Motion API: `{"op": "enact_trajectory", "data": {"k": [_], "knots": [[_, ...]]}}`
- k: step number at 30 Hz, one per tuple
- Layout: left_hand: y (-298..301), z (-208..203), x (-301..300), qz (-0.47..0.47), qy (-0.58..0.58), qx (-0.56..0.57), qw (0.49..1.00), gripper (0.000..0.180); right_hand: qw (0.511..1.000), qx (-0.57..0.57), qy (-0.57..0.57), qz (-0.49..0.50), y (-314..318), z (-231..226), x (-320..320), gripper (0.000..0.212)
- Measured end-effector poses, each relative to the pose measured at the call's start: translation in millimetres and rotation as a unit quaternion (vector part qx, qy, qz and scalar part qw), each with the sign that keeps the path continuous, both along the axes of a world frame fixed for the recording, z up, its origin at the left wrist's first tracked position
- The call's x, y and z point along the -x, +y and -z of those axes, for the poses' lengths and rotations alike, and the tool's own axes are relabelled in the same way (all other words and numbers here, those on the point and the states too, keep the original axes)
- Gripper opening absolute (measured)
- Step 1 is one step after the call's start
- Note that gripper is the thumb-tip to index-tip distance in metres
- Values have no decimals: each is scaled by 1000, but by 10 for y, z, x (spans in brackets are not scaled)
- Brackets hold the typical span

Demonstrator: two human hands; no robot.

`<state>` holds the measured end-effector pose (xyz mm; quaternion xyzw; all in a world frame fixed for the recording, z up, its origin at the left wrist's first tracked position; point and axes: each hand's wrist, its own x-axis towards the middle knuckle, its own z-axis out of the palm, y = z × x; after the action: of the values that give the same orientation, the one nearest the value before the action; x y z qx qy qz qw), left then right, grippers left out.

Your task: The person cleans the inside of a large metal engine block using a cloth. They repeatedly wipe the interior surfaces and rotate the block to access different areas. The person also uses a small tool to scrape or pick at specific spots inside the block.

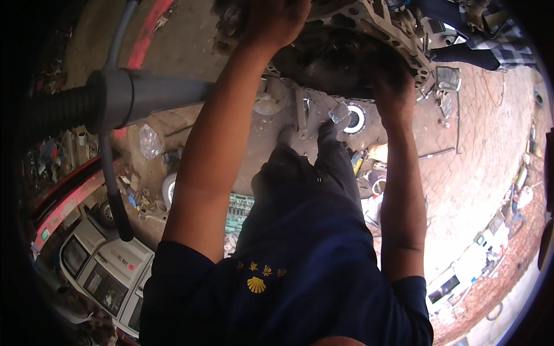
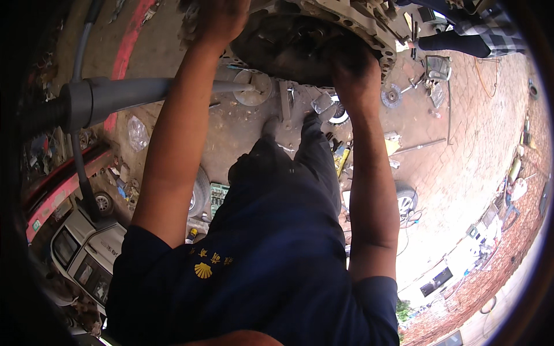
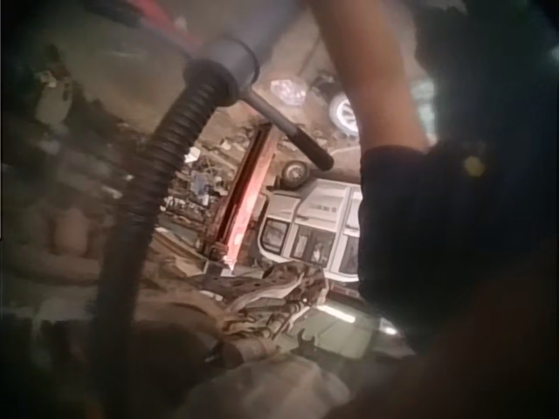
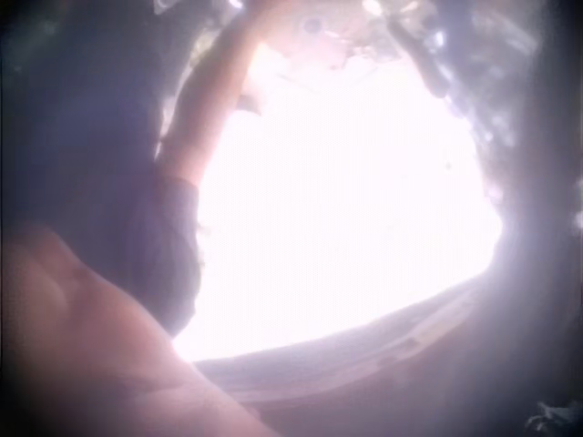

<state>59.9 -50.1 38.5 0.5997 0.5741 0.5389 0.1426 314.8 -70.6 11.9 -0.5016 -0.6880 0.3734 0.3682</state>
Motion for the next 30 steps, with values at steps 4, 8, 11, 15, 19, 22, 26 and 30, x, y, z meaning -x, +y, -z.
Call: {"op": "enact_trajectory", "data": {"k": [4, 8, 11, 15, 19, 22, 26, 30], "knots": [[-17, -58, -1, -7, 10, 32, 999, 52, 995, -85, -59, -2, 58, 113, 8, 22], [-3, -52, -18, 3, -6, 0, 1000, 50, 979, -163, -114, 39, 96, 156, 59, 22], [-33, -59, -30, 0, -16, -2, 1000, 49, 974, -166, -143, 51, 91, 155, 67, 22], [-28, -45, -36, 0, -34, -10, 999, 48, 972, -178, -147, 46, 99, 110, 94, 22], [-18, -27, -28, 8, -33, -3, 999, 48, 971, -189, -145, 36, 116, 102, 108, 19], [-16, -28, -31, 6, -29, -10, 1000, 49, 969, -196, -147, 34, 133, 111, 104, 18], [7, -12, -31, 8, -32, -35, 999, 50, 966, -203, -157, 40, 128, 103, 110, 17], [23, 16, -22, 10, -33, -42, 999, 51, 961, -223, -159, 48, 119, 134, 100, 19]]}}
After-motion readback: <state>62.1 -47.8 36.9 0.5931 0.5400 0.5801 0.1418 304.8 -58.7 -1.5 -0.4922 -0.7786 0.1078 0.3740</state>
